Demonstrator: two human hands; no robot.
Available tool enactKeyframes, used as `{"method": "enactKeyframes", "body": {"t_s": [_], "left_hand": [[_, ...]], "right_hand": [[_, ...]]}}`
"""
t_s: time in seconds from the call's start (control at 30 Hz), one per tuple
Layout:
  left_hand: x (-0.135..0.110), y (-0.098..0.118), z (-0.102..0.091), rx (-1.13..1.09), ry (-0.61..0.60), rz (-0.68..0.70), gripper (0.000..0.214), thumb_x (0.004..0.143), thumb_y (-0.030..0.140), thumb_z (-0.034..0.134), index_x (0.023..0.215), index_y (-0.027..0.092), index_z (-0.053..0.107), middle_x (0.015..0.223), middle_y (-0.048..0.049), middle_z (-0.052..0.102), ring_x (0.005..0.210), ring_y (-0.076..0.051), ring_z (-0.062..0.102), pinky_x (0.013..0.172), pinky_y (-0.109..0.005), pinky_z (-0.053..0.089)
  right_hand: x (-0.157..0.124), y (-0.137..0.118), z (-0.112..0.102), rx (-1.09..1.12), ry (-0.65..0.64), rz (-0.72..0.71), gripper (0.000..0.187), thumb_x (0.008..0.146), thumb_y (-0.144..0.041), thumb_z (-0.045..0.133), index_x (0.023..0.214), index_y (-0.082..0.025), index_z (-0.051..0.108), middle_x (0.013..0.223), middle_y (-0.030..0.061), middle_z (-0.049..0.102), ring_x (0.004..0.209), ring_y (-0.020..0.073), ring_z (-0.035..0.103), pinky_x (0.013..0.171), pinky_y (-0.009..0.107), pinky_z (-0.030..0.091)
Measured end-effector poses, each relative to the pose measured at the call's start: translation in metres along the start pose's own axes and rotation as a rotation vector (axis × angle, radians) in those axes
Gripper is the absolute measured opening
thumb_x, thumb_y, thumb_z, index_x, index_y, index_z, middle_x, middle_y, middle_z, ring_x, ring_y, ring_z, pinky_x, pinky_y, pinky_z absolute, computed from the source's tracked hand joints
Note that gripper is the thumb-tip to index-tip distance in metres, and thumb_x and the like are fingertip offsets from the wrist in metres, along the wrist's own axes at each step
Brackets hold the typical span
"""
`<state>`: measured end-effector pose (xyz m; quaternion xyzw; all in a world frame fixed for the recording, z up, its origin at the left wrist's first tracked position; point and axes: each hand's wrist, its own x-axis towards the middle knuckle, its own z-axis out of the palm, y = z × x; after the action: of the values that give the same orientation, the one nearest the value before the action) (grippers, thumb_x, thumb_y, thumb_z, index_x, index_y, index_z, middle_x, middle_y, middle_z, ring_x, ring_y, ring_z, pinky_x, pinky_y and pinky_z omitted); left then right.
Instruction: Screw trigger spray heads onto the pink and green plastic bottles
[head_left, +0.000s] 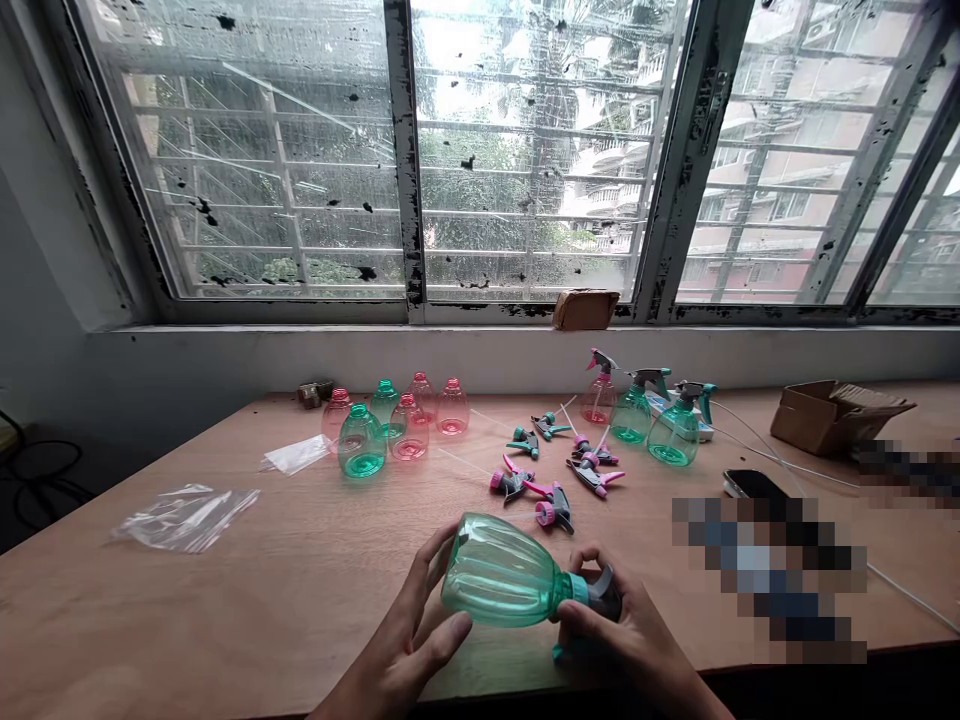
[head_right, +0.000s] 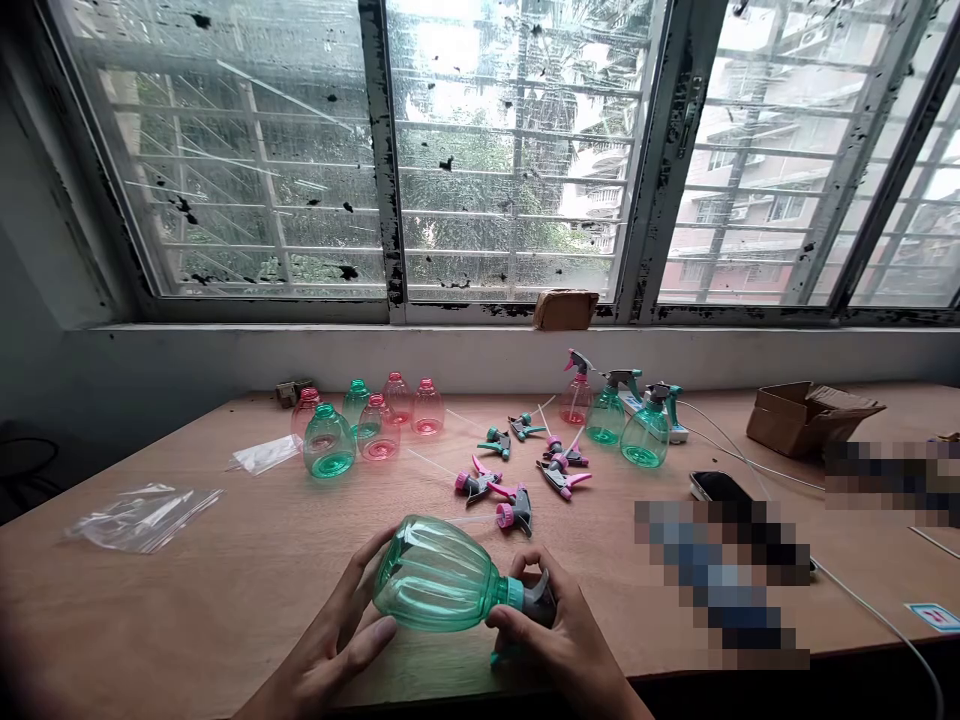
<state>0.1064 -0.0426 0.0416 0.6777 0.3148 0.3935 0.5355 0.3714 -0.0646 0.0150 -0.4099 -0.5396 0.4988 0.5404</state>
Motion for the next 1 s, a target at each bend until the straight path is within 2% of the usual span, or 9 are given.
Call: {"method": "enactKeyframes", "body": {"t_s": [0.13,0.3,0.4,0.57,0.7,0.83,1.0], "left_hand": [[0.002,0.0,0.0,0.006,0.045,-0.01,0.069,0.094,0.052,0.059,0.153,0.03,0.033,0.164,-0.0072,0.032,0.153,-0.032,0.022,0.125,-0.052,0.018],[-0.001,-0.003,-0.003,0.092,0.008,0.012,0.068,0.094,0.048,0.061,0.154,0.036,0.032,0.167,0.0003,0.025,0.155,-0.032,0.008,0.126,-0.052,0.004],[-0.002,-0.001,-0.001,0.04,-0.005,-0.015,0.071,0.094,0.047,0.061,0.155,0.039,0.026,0.167,0.0001,0.025,0.155,-0.032,0.012,0.125,-0.053,0.011],[0.002,0.004,0.0,-0.025,0.011,-0.028,0.069,0.094,0.051,0.06,0.154,0.029,0.033,0.165,-0.0077,0.03,0.152,-0.034,0.023,0.123,-0.051,0.023],[0.002,-0.001,-0.002,0.043,-0.003,-0.002,0.069,0.094,0.048,0.061,0.155,0.033,0.031,0.167,-0.0036,0.026,0.154,-0.032,0.017,0.125,-0.05,0.017],[-0.001,-0.005,-0.004,0.107,-0.032,0.016,0.076,0.093,0.046,0.063,0.156,0.038,0.023,0.168,0.0006,0.021,0.155,-0.032,0.008,0.126,-0.051,0.009],[0.0,-0.006,-0.004,0.045,0.018,-0.033,0.077,0.092,0.049,0.063,0.157,0.032,0.025,0.167,-0.0043,0.026,0.154,-0.032,0.015,0.126,-0.05,0.012]], "right_hand": [[0.001,0.002,-0.001,-0.006,-0.01,-0.015,0.043,0.077,-0.048,0.082,0.087,-0.023,0.048,0.061,-0.0015,0.075,0.053,0.0186,0.071,0.052,0.026,0.055],[0.001,0.002,-0.001,0.004,-0.011,-0.004,0.043,0.076,-0.047,0.083,0.088,-0.023,0.049,0.061,-0.002,0.076,0.054,0.0173,0.07,0.053,0.025,0.055],[0.001,0.002,-0.002,-0.002,-0.009,-0.011,0.043,0.076,-0.046,0.083,0.088,-0.023,0.049,0.06,-0.0022,0.076,0.054,0.0169,0.07,0.053,0.025,0.055],[0.001,0.003,-0.002,0.017,-0.015,-0.005,0.043,0.075,-0.046,0.084,0.087,-0.024,0.049,0.061,-0.0032,0.075,0.053,0.0167,0.07,0.052,0.025,0.055],[0.0,0.001,-0.001,0.005,-0.012,0.009,0.043,0.075,-0.048,0.083,0.087,-0.024,0.049,0.06,-0.0027,0.075,0.054,0.0185,0.071,0.053,0.026,0.055],[0.001,-0.001,-0.001,-0.004,-0.003,0.01,0.044,0.075,-0.049,0.083,0.087,-0.025,0.049,0.061,-0.0025,0.075,0.055,0.0197,0.071,0.053,0.027,0.055],[0.001,0.001,-0.001,-0.005,-0.005,0.0,0.044,0.075,-0.049,0.083,0.087,-0.025,0.048,0.061,-0.0025,0.075,0.054,0.0196,0.071,0.051,0.026,0.054]]}}
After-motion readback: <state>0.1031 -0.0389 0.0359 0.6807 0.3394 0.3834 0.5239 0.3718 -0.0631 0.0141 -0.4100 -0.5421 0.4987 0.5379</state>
